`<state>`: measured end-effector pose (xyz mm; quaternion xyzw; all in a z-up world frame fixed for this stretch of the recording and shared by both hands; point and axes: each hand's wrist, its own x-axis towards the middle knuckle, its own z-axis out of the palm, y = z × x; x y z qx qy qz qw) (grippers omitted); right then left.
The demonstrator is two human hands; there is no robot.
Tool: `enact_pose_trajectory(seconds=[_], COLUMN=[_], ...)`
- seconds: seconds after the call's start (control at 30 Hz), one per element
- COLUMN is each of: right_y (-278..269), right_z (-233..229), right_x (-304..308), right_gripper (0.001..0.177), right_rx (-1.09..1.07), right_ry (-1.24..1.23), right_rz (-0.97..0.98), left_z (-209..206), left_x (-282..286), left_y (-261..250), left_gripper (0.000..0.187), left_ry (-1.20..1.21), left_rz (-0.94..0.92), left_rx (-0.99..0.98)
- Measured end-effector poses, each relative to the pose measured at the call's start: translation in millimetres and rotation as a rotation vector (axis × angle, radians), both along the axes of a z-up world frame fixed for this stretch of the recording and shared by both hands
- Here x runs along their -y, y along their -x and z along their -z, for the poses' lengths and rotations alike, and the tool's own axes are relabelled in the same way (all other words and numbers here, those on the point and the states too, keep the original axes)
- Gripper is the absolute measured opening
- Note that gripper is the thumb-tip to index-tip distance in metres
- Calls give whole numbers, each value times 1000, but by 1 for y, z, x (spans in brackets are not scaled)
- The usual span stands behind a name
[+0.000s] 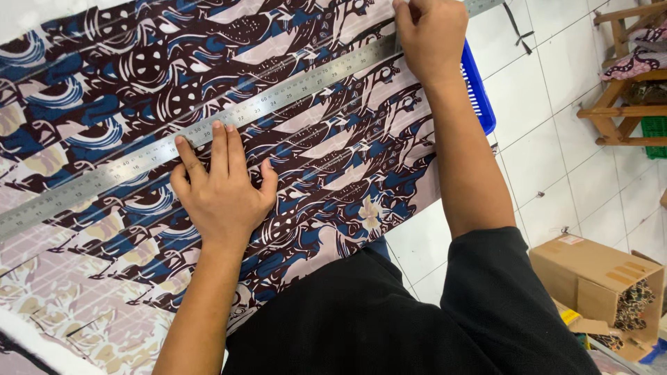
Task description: The person uses a metal ruler and white chalk to draw parallel lines across a large piece of patterned fabric laid on a table. After completing the markings, the person folds the fabric and places it on a stack.
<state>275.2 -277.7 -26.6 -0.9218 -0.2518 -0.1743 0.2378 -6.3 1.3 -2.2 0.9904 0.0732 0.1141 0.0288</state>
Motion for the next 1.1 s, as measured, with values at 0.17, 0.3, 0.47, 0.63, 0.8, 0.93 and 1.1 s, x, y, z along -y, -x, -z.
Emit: enact_pose_trajectory(seconds=[0.17,0.3,0.47,0.63,0.8,0.93,1.1], right_y=[2,6,4,-3,-1,0,0], right_z=[-4,-7,-13,-15,-16,-18,-14], right_x=[-5,0,9,10,6,2,7], right_gripper=[17,8,12,13,8,12,17], right_rx=[60,51,-108,-140,56,0,49], right_ry=[78,82,-63,-123,42,44,35], right_rz=[-23,-61,-25,-89,-196,-181,-213], left_z=[-1,-2,-3,-4,-3,-2,1], left_x=[-2,-1,-1,-1,-1,-2,-1], left_y=[0,0,-1,-3,-1,-1,0], left_gripper=[58,58,59,59,59,59,60], left_ry=[0,6,13,8,14,14,3], left_rz=[2,3,1,4,5,7,7], left_rx=[-4,-15,-9,-6,-14,-6,-28])
